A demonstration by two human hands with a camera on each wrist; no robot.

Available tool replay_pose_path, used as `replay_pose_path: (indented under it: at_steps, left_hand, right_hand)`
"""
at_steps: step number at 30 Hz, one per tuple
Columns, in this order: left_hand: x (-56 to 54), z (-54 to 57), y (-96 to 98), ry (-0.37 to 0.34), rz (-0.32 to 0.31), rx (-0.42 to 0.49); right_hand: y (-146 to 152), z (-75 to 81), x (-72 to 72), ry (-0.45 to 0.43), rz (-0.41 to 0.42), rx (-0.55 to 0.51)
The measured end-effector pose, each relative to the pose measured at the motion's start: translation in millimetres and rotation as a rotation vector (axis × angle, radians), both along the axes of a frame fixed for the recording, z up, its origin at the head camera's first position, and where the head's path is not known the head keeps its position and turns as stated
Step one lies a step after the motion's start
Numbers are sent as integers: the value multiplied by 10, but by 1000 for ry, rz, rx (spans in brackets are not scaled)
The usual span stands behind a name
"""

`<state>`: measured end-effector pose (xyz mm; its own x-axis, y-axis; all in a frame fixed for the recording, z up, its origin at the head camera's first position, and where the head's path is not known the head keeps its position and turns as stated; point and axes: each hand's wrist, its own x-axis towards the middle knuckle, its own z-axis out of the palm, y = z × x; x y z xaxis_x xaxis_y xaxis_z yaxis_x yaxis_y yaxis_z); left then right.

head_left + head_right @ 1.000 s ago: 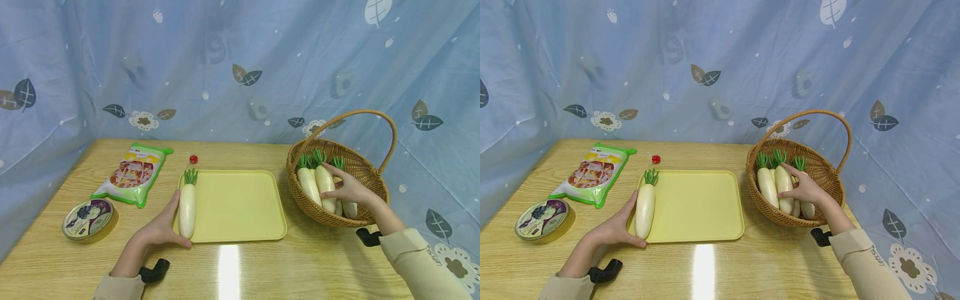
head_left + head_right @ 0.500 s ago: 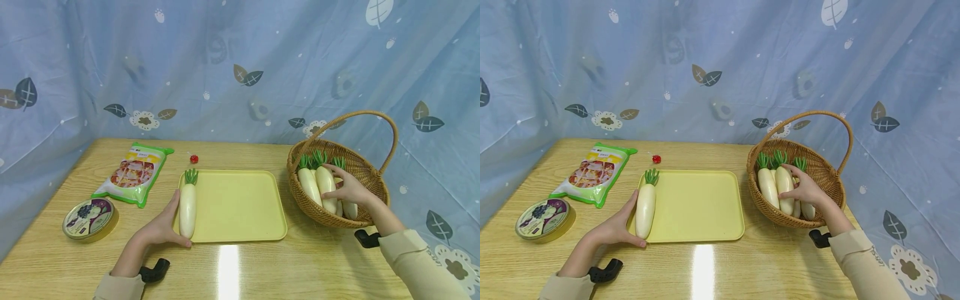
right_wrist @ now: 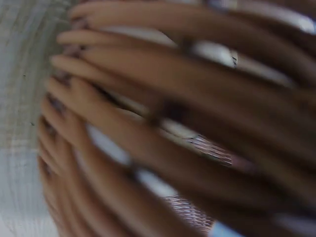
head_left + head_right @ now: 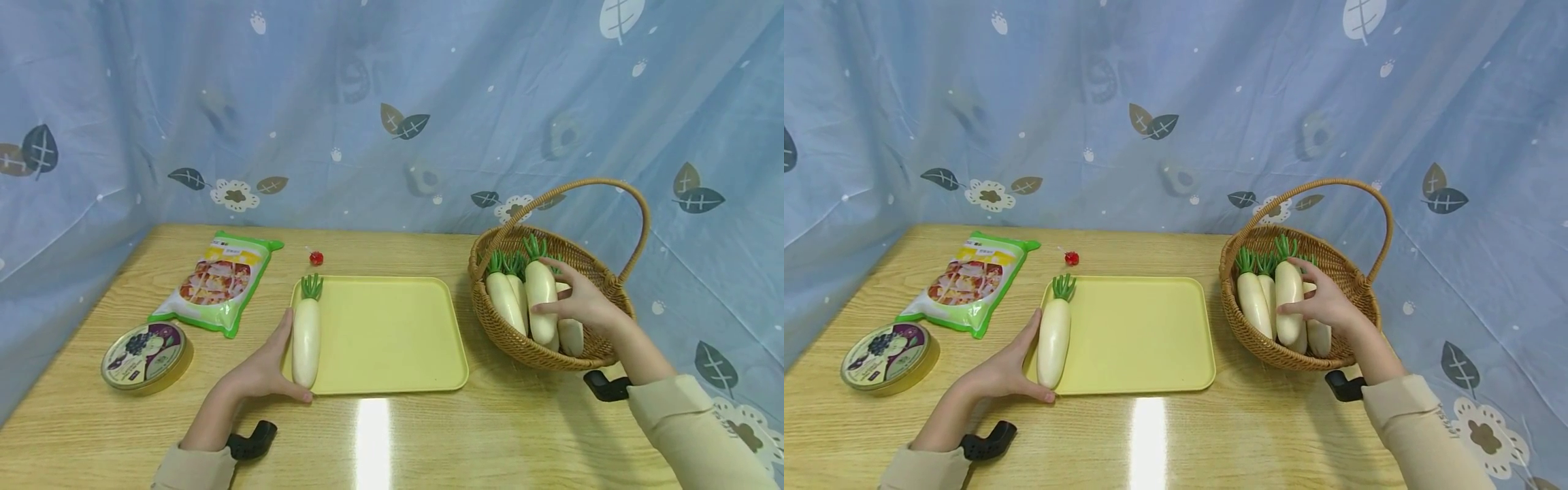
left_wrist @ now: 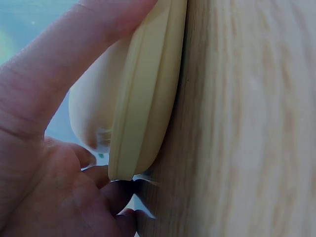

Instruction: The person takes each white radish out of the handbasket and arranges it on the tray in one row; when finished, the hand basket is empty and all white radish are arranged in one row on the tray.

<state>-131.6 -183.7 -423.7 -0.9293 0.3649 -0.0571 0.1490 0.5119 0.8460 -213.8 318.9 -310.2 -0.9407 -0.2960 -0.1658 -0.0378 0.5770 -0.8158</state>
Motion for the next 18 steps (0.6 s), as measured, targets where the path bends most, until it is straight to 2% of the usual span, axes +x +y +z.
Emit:
replay_pose_path:
  at_steps: [18]
  left_hand:
    - [8, 32, 9, -12, 5, 0]
  right_hand:
    - [34, 212, 68, 21, -29, -76]
